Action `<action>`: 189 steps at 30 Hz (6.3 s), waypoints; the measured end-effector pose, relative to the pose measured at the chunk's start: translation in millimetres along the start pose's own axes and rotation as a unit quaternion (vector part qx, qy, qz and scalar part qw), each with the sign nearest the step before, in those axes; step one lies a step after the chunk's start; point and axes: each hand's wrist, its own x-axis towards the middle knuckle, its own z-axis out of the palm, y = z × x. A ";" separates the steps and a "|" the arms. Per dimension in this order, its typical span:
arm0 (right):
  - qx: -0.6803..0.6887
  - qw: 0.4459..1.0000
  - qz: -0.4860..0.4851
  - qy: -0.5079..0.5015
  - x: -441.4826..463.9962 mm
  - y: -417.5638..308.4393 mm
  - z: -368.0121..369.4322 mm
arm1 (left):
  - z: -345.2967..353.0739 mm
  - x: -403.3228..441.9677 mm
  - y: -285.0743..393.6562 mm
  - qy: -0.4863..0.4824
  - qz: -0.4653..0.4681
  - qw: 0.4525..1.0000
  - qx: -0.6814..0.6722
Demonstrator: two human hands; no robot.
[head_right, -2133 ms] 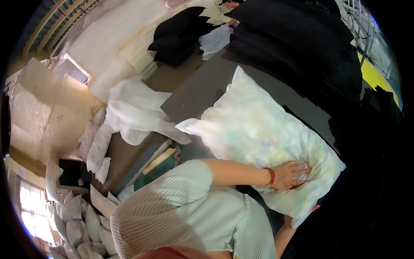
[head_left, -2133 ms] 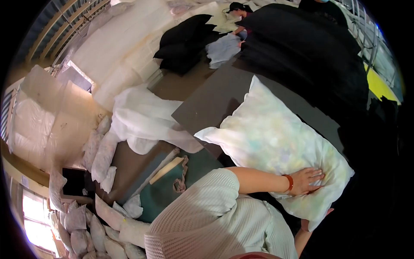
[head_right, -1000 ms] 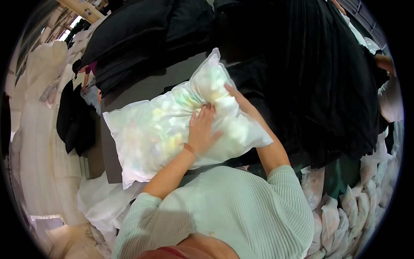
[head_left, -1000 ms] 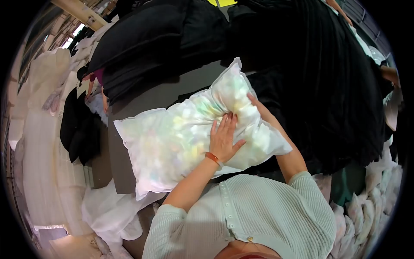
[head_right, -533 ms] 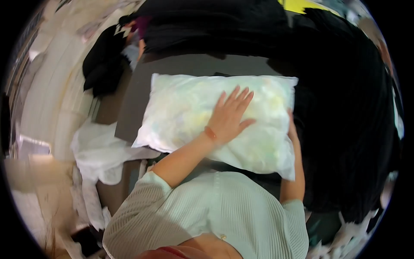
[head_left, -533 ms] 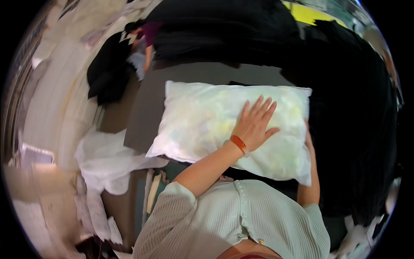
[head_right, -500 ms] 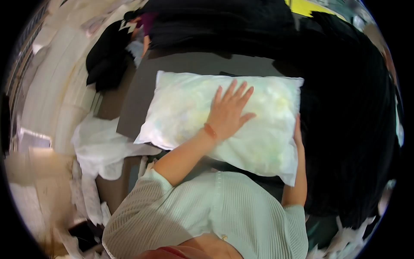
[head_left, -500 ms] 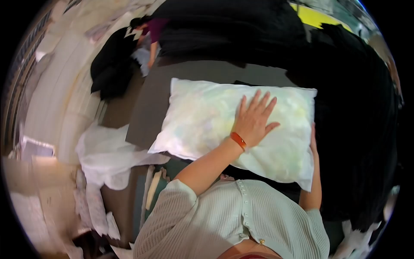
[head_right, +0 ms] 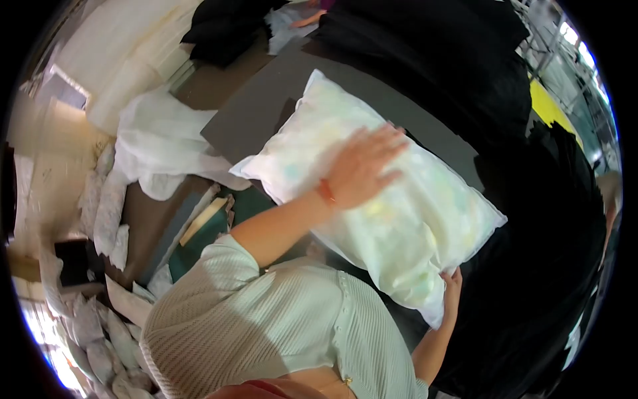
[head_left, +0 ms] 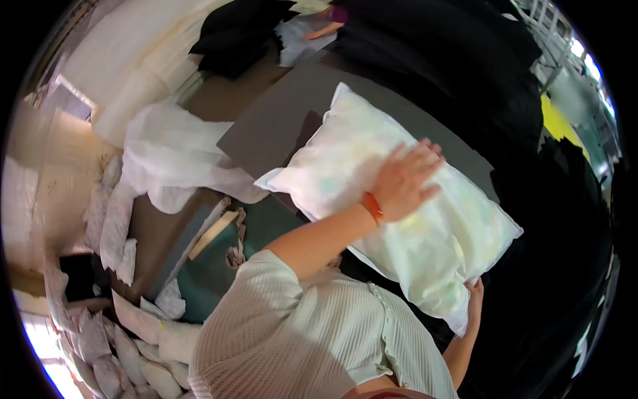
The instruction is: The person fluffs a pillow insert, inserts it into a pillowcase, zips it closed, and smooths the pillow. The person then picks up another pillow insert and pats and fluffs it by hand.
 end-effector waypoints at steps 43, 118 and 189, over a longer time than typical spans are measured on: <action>-0.595 0.585 -0.547 -0.059 5.3 -124.8 471.2 | 47.0 -193.0 -175.3 0.103 -0.243 0.533 -0.804; -0.526 0.740 -0.383 0.171 144.3 -48.5 245.6 | 138.0 26.1 -122.0 -0.217 0.156 0.951 0.153; -0.615 0.736 -0.251 0.131 15.0 -7.9 174.2 | 91.6 -44.6 -121.8 -0.320 0.152 0.922 0.155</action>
